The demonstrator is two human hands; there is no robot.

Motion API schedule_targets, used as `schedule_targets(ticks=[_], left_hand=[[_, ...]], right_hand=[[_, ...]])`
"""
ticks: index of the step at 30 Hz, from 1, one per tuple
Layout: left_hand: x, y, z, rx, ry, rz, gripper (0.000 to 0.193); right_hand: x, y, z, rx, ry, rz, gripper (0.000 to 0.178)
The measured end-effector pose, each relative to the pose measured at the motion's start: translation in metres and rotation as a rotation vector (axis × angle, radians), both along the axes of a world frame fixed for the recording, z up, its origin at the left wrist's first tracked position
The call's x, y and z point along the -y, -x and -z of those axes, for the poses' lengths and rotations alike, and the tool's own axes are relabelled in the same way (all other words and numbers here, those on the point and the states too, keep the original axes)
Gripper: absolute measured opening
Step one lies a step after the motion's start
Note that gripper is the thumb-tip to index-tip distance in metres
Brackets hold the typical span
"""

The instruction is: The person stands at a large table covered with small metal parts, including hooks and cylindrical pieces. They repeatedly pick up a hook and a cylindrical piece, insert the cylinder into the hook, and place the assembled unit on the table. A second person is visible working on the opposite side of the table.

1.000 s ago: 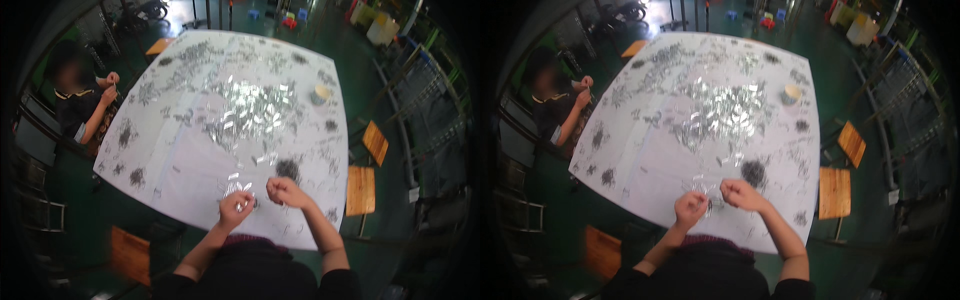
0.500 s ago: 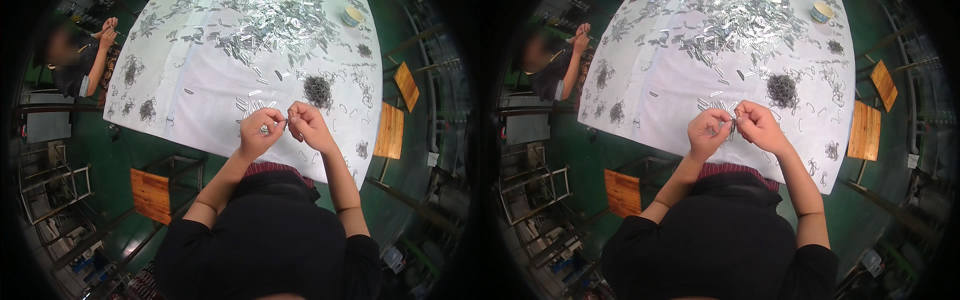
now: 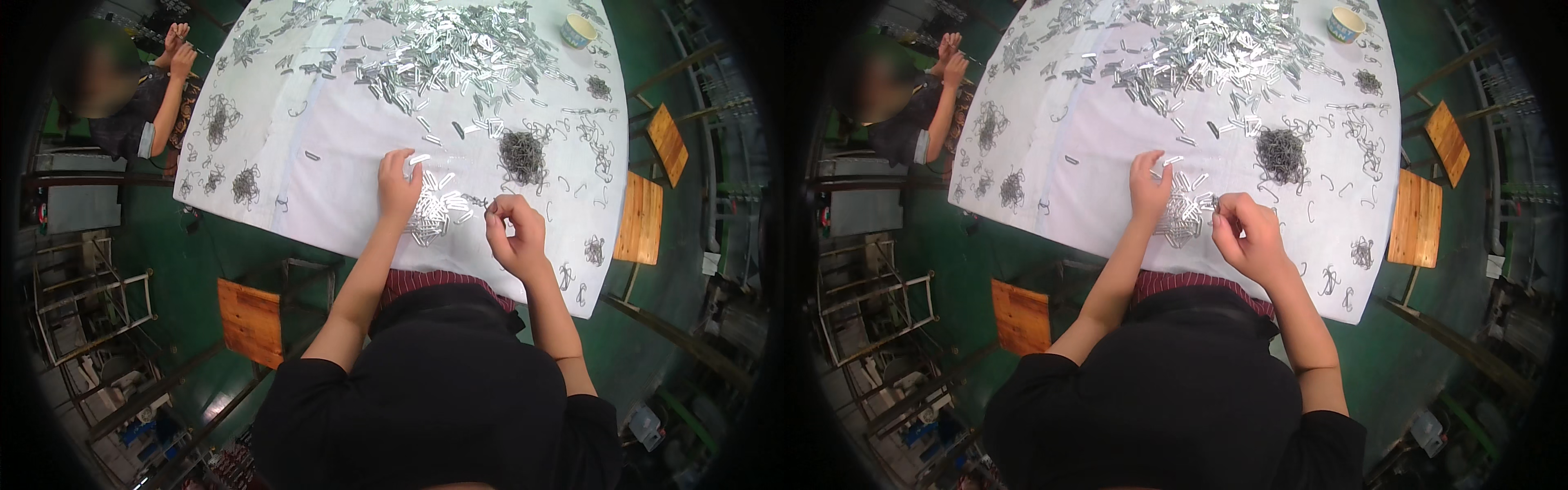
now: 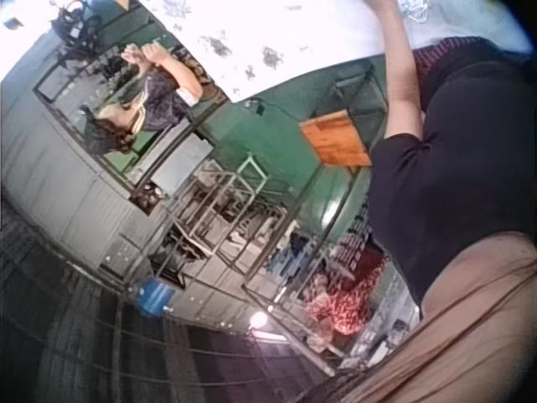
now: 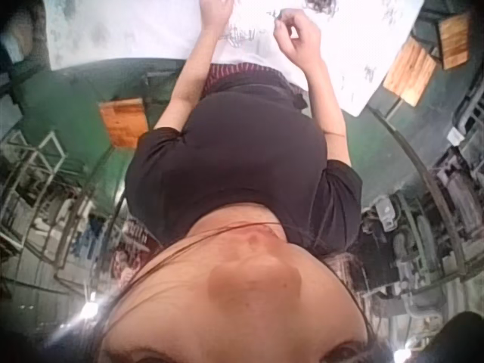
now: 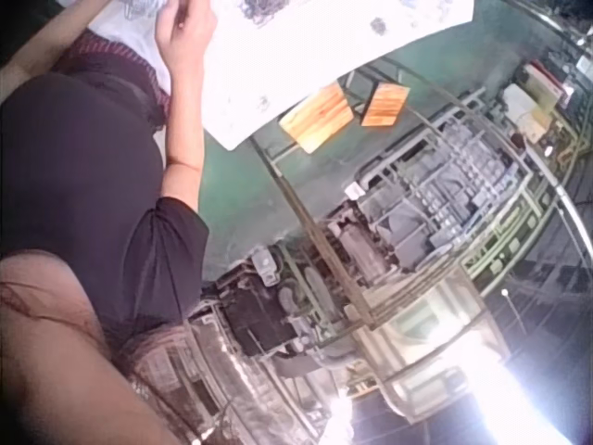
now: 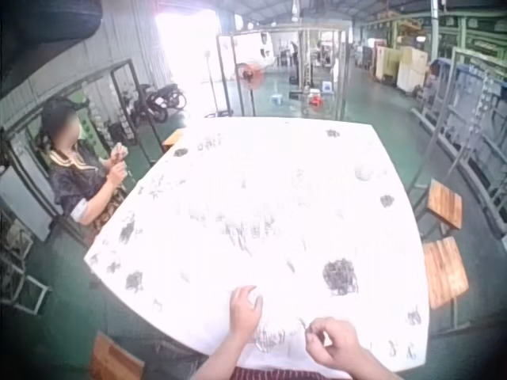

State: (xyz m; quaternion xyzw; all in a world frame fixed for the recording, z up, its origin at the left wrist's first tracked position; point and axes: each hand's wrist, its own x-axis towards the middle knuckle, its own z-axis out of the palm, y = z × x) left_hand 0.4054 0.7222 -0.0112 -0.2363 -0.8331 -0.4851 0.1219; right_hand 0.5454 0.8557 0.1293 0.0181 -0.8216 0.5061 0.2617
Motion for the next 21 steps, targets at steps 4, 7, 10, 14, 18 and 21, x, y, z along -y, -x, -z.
schedule_targets(ticks=[4, 7, 10, 14, 18, 21], left_hand=[[-0.003, 0.021, 0.015, -0.112, 0.387, 0.123, 0.009], [-0.007, 0.033, 0.021, 0.027, 0.482, 0.191, 0.010], [-0.007, 0.042, 0.015, 0.162, 0.344, 0.213, 0.012], [-0.014, 0.019, -0.030, 0.815, -0.189, 0.279, 0.013], [-0.013, -0.033, -0.084, 0.964, -0.585, 0.308, 0.011], [-0.009, -0.052, -0.085, 0.720, -0.607, 0.351, 0.010]], right_hand=[[-0.005, -0.005, -0.002, 0.034, -0.047, -0.026, 0.008], [-0.006, 0.001, 0.006, 0.044, -0.031, -0.092, 0.011], [-0.003, 0.006, 0.001, 0.133, 0.040, -0.144, 0.010], [-0.005, 0.008, -0.001, 0.270, 0.027, -0.118, 0.011], [-0.003, 0.015, 0.009, 0.345, 0.018, -0.055, 0.011], [0.003, 0.020, 0.011, 0.293, 0.006, -0.053, 0.010]])
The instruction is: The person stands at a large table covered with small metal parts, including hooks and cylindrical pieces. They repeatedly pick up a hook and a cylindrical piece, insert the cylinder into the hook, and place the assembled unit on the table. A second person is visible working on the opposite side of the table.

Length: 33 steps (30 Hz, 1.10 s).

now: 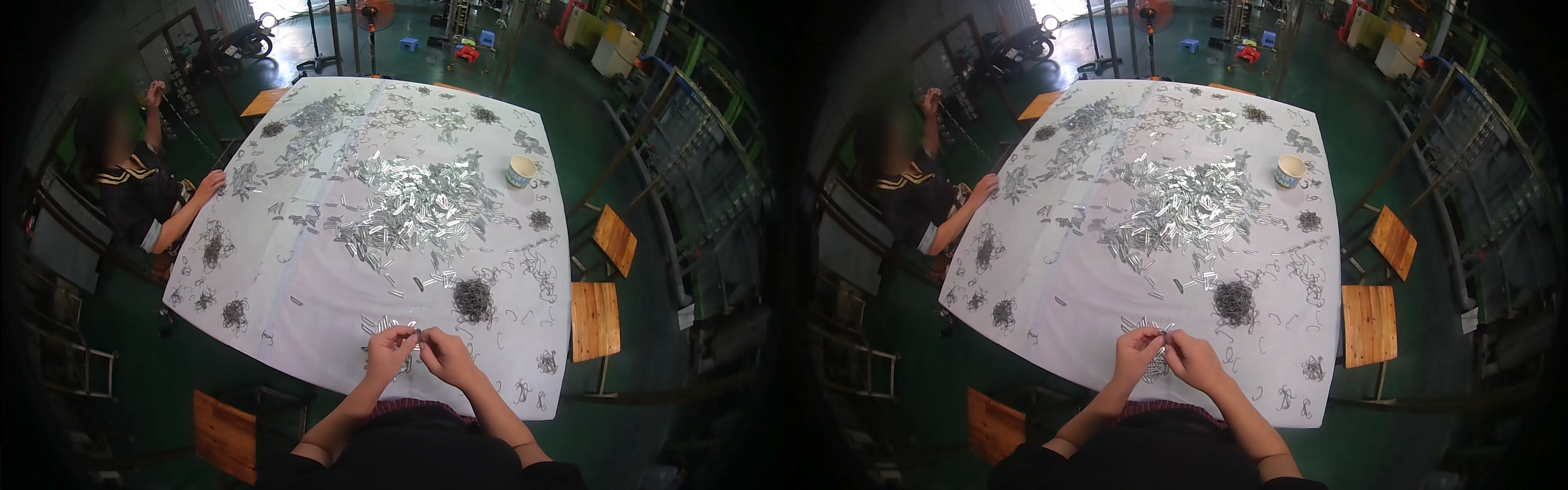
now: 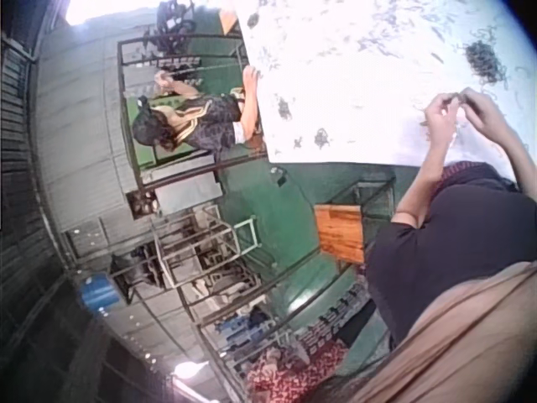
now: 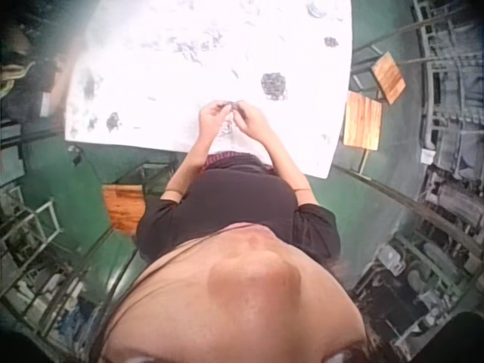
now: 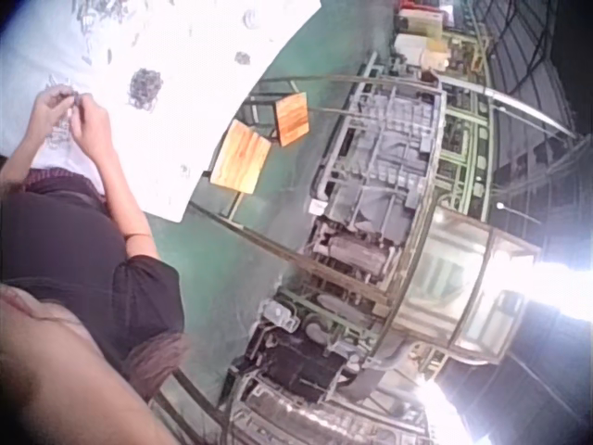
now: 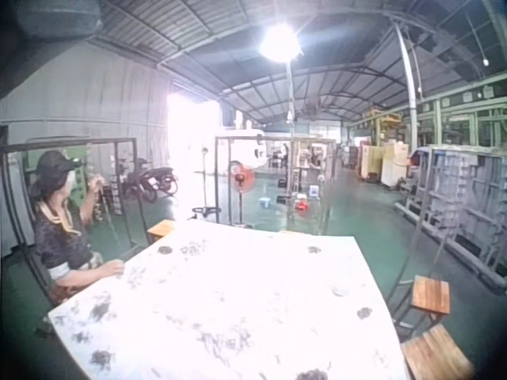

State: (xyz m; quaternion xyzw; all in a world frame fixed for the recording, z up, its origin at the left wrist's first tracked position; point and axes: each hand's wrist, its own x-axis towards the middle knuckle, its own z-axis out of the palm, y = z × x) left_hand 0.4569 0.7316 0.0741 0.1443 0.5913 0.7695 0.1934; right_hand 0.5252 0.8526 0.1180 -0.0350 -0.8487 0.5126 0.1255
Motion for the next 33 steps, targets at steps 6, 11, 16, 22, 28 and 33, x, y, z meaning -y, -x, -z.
schedule_targets(ticks=[6, 11, 16, 22, 28, 33], left_hand=[[0.005, -0.001, -0.009, -0.171, 0.103, -0.116, 0.007], [0.007, 0.004, -0.026, -0.538, 0.204, -0.081, 0.011], [0.010, 0.000, -0.025, -0.511, 0.137, -0.029, 0.011], [0.013, -0.002, -0.034, -0.578, -0.043, 0.015, 0.007], [0.022, 0.006, -0.047, -0.557, -0.013, 0.007, 0.010], [0.025, 0.008, -0.050, -0.596, -0.012, -0.014, 0.010]], right_hand=[[0.003, 0.002, -0.009, -0.021, -0.088, -0.052, 0.011], [0.005, -0.007, -0.001, -0.021, -0.001, 0.013, 0.008], [0.008, -0.012, 0.005, 0.001, 0.070, 0.074, 0.008], [-0.005, -0.027, 0.029, -0.029, 0.429, 0.132, 0.009], [-0.082, -0.051, 0.084, 0.336, -0.064, 0.511, 0.016], [-0.093, -0.069, 0.112, 0.560, -0.248, 0.512, 0.018]])
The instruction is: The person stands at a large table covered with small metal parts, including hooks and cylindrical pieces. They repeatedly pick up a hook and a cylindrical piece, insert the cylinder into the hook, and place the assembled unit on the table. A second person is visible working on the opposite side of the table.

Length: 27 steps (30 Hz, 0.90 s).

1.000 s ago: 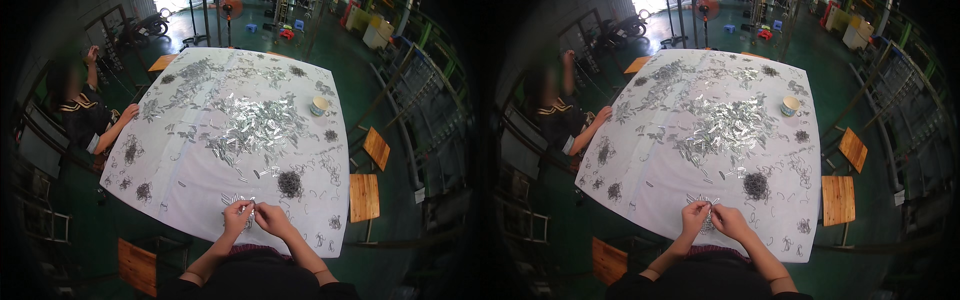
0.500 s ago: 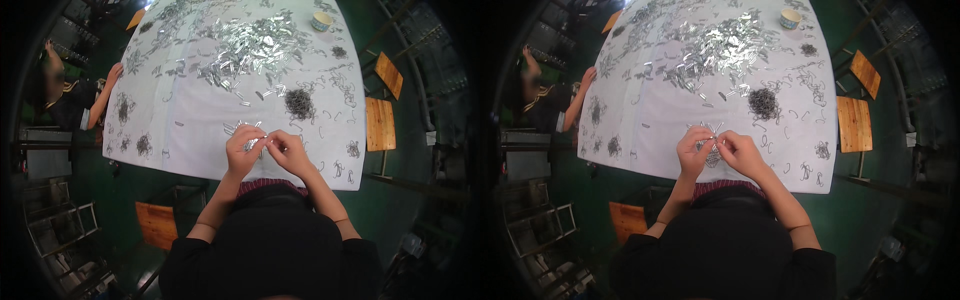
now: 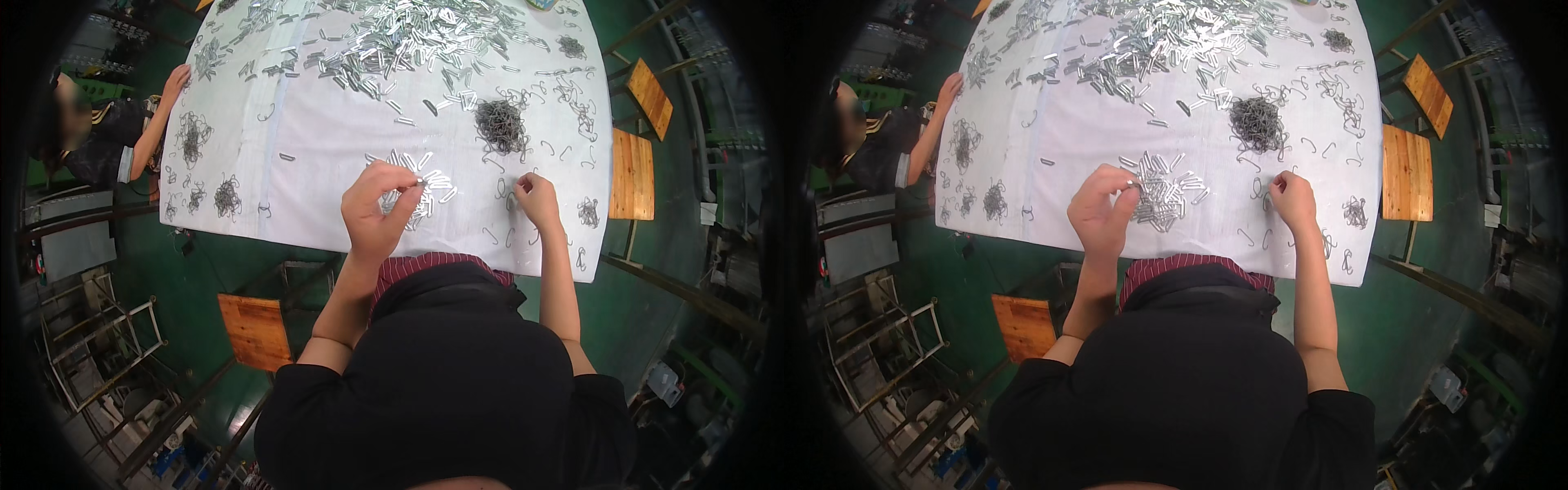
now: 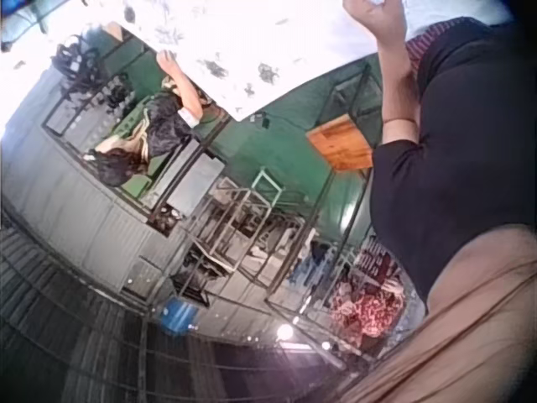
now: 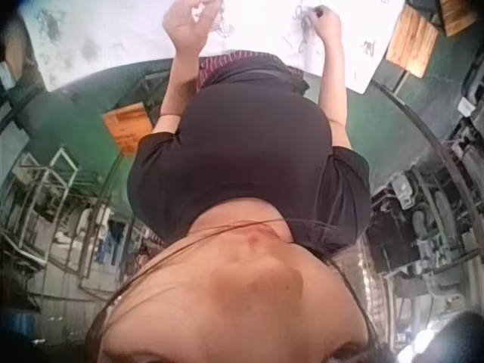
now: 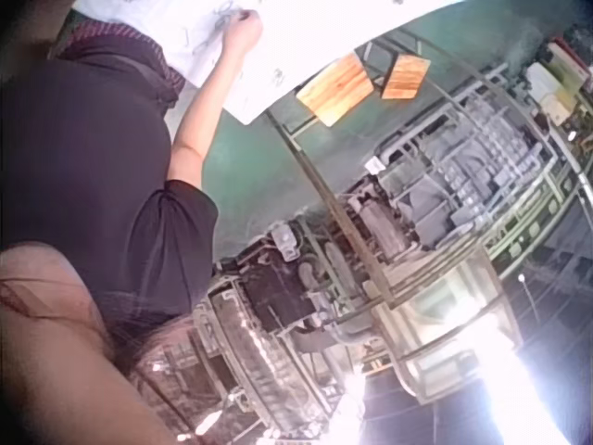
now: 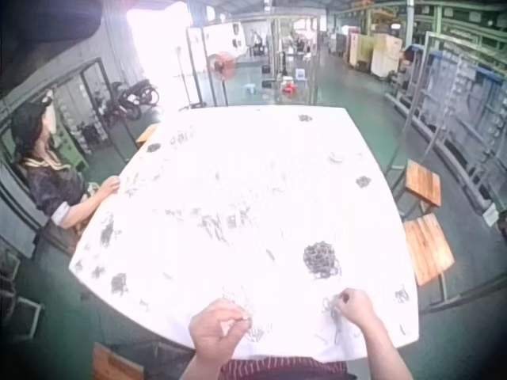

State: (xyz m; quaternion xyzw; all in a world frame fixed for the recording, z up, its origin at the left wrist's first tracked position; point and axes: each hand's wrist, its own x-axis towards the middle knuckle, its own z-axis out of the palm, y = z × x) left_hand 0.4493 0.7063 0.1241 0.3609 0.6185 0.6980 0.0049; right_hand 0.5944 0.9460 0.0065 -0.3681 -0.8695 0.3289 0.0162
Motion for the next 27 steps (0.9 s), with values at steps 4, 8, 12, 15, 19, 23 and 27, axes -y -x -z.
schedule_targets(ticks=[4, 8, 12, 15, 19, 23, 27], left_hand=[[-0.004, -0.004, 0.002, 0.100, -0.030, -0.050, 0.010], [-0.009, -0.006, 0.005, 0.130, -0.051, -0.043, 0.009], [-0.009, -0.006, 0.001, 0.114, -0.019, 0.001, 0.010], [-0.007, -0.005, 0.006, 0.110, 0.033, 0.031, 0.010], [-0.004, -0.009, 0.007, 0.114, 0.033, 0.038, 0.010], [-0.008, -0.011, 0.010, 0.119, 0.039, 0.106, 0.010], [-0.007, -0.014, 0.008, 0.160, 0.069, 0.102, 0.009]], right_hand=[[0.016, 0.012, 0.011, 0.116, 0.014, 0.037, 0.017], [0.013, 0.021, 0.022, 0.111, 0.059, -0.045, 0.014], [0.014, 0.031, -0.011, -0.136, 0.010, 0.067, 0.011], [0.008, 0.033, -0.047, -0.305, 0.111, 0.111, 0.009], [0.040, 0.044, -0.107, -0.571, 0.748, 0.063, 0.003], [0.085, 0.050, -0.131, -0.737, 1.135, 0.010, 0.008], [0.099, 0.056, -0.135, -0.703, 1.189, 0.003, 0.009]])
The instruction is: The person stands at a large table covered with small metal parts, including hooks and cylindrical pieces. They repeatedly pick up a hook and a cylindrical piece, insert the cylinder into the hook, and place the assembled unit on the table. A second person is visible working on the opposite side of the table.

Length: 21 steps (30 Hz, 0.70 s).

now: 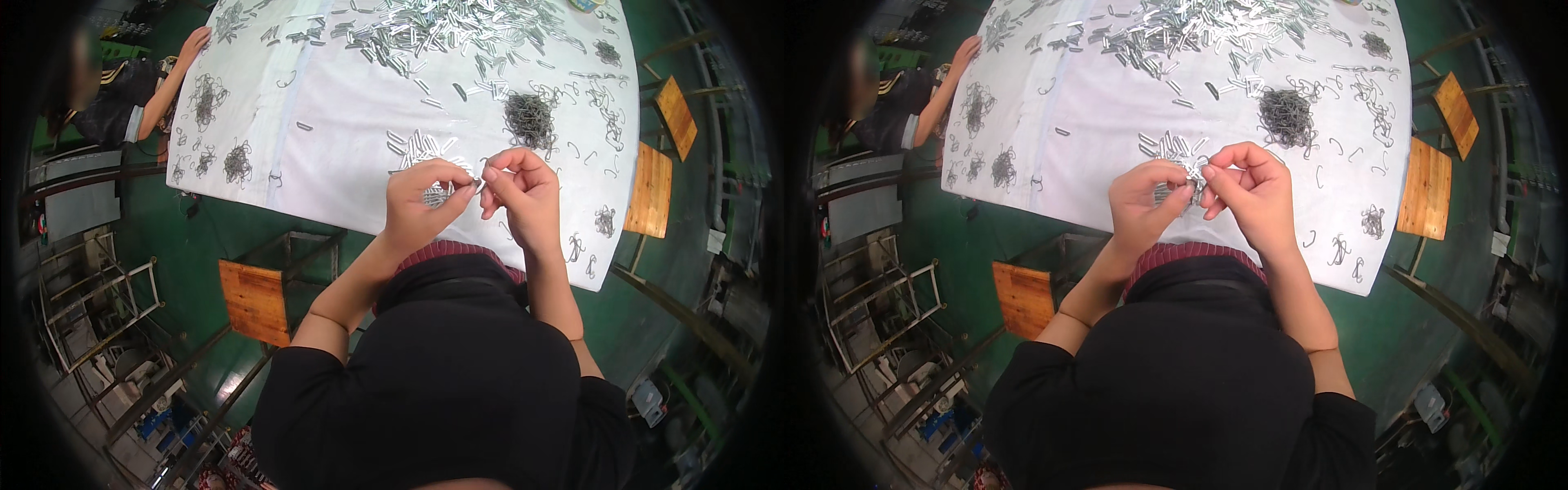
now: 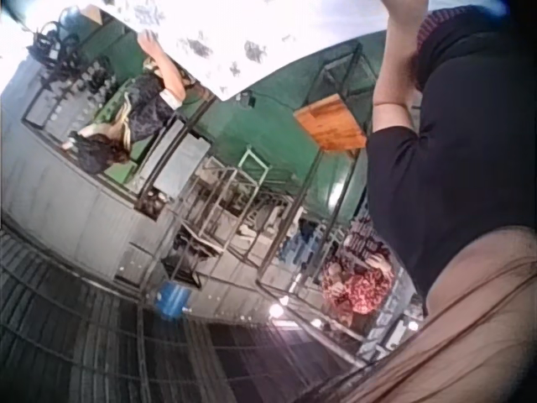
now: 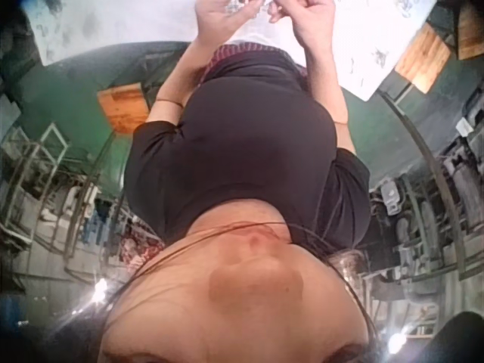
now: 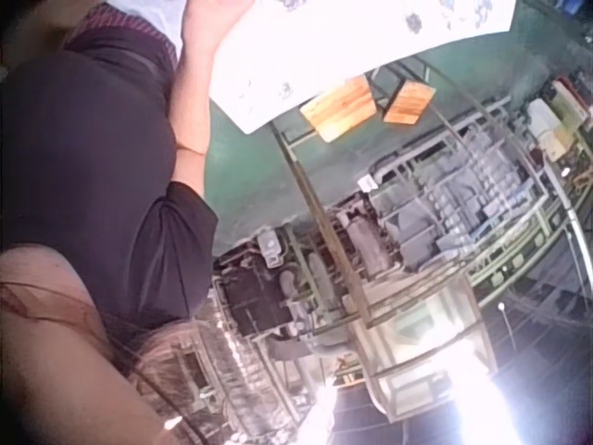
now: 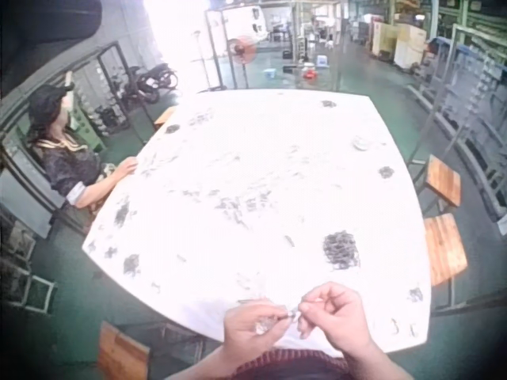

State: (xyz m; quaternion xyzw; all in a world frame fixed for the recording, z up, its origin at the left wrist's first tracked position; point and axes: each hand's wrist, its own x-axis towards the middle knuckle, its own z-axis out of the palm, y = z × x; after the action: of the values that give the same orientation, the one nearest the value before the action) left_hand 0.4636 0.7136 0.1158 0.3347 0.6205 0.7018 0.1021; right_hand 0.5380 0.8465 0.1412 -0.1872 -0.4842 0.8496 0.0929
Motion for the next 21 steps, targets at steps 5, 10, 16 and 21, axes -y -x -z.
schedule_targets(ticks=[5, 10, 16, 21], left_hand=[[0.002, 0.006, -0.001, -0.211, 0.077, 0.009, 0.013], [-0.002, 0.012, 0.001, -0.218, 0.071, -0.163, 0.015], [-0.021, 0.048, 0.107, -0.287, 0.525, -0.227, 0.014], [-0.035, 0.054, 0.142, -0.510, 0.729, -0.178, 0.014]], right_hand=[[0.003, 0.001, -0.008, -0.009, -0.173, 0.054, 0.008], [0.007, -0.006, -0.004, -0.350, -0.631, 0.267, 0.011], [-0.006, -0.015, -0.015, -0.428, -0.848, 0.374, 0.014], [-0.009, -0.019, -0.015, -0.395, -0.866, 0.325, 0.014]])
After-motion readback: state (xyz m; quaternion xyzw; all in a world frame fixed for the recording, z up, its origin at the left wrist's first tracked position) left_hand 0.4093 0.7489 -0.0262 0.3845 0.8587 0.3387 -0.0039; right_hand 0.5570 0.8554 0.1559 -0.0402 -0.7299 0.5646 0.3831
